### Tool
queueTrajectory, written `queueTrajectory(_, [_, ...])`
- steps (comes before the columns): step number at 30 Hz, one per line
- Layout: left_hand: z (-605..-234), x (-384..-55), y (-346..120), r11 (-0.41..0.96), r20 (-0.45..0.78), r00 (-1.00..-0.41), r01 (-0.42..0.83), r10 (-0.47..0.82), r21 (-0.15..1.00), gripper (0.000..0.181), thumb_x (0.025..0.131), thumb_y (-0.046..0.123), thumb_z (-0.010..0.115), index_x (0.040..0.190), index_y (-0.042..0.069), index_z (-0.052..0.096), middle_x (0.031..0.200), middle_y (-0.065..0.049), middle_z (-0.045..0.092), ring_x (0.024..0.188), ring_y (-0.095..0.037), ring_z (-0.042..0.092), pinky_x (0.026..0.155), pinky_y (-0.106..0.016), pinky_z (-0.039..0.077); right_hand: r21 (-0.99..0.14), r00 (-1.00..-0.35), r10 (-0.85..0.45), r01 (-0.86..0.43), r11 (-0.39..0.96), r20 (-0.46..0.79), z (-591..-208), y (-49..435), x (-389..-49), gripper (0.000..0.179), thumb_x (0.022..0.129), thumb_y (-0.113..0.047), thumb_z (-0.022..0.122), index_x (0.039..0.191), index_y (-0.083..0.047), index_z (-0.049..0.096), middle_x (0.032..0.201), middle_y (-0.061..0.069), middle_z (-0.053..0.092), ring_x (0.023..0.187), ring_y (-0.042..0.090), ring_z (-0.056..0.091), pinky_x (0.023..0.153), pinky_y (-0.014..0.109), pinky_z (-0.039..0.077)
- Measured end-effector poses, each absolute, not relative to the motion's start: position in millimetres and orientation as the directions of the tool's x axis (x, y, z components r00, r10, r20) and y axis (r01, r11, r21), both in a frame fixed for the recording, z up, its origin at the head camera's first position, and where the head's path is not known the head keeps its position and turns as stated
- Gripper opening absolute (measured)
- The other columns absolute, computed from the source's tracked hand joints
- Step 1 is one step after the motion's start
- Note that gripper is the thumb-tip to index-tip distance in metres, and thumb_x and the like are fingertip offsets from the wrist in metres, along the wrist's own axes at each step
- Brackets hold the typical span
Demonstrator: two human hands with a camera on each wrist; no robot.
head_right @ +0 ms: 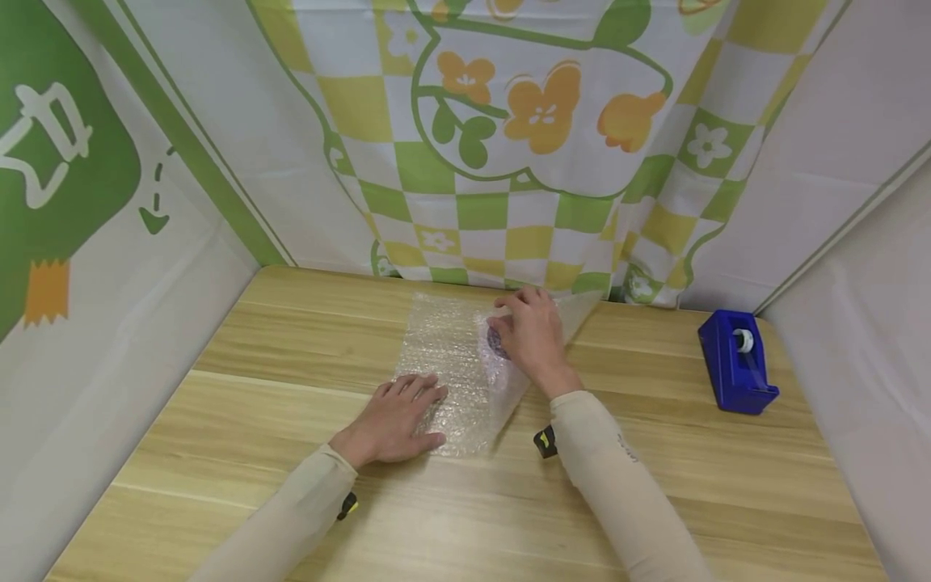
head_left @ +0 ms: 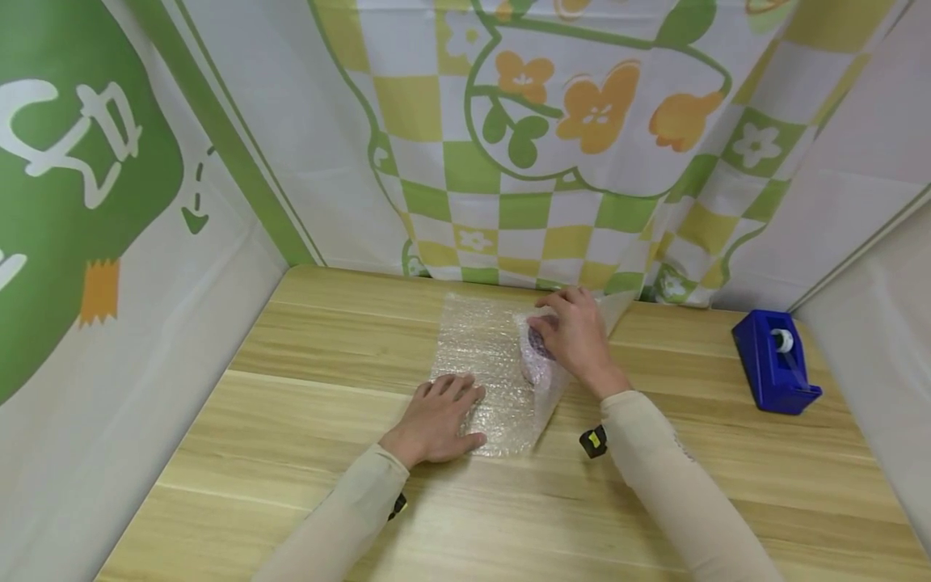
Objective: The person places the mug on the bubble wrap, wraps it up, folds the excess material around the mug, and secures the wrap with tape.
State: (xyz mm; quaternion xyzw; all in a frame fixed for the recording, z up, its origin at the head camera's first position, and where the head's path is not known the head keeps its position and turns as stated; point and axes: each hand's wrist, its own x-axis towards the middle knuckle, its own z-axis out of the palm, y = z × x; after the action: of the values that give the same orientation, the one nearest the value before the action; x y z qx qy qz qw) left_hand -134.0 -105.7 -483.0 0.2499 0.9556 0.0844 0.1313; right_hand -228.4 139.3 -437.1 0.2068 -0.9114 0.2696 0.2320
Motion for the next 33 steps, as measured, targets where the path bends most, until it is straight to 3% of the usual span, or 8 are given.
queueTrajectory(9, [-484,-134,-106,0.863,-0.21,-0.842,0.452,0.496,0.226,0.074,0.096,0.057,0.06,0.156,0.017,0.04,0.164,-0.009,0.03,0.147,-0.035,0.028,0.116,-0.059,0.028,-0.309,-0.746,-0.35,-0.586,0.749,0.567,-439,139,-228,0.008,0.085,-0.013,0.081,0.089,-0.005,0.078,0.091,0.013,0.064,0.091,0.035,0.055,0.08,0.048,0.047])
queueTrajectory(17, [-485,-134,-106,0.861,-0.205,-0.843,0.451,0.497,0.234,0.074,0.096,0.056,0.06,0.155,0.017,0.041,0.163,-0.009,0.031,0.147,-0.035,0.029,0.116,-0.06,0.028,-0.268,-0.724,-0.485,-0.655,0.707,0.49,-434,147,-225,0.013,0.092,-0.016,0.073,0.097,-0.005,0.079,0.096,0.013,0.064,0.088,0.033,0.055,0.078,0.049,0.046])
queueTrajectory(25, [-485,-135,-107,0.862,-0.203,-0.843,0.457,0.498,0.218,0.074,0.096,0.057,0.059,0.155,0.017,0.041,0.164,-0.009,0.03,0.147,-0.035,0.029,0.116,-0.059,0.028,-0.332,-0.726,-0.59,-0.687,0.647,0.353,-427,163,-220,0.027,0.094,-0.026,0.072,0.118,-0.013,0.076,0.106,0.008,0.059,0.094,0.025,0.049,0.081,0.042,0.04])
queueTrajectory(33, [-484,-135,-106,0.861,-0.204,-0.842,0.455,0.499,0.226,0.074,0.096,0.057,0.06,0.155,0.016,0.041,0.163,-0.01,0.03,0.147,-0.035,0.028,0.116,-0.06,0.028,-0.295,-0.729,-0.602,-0.683,0.668,0.326,-433,167,-218,0.036,0.098,-0.038,0.067,0.127,-0.016,0.071,0.128,0.015,0.054,0.12,0.033,0.047,0.1,0.053,0.036])
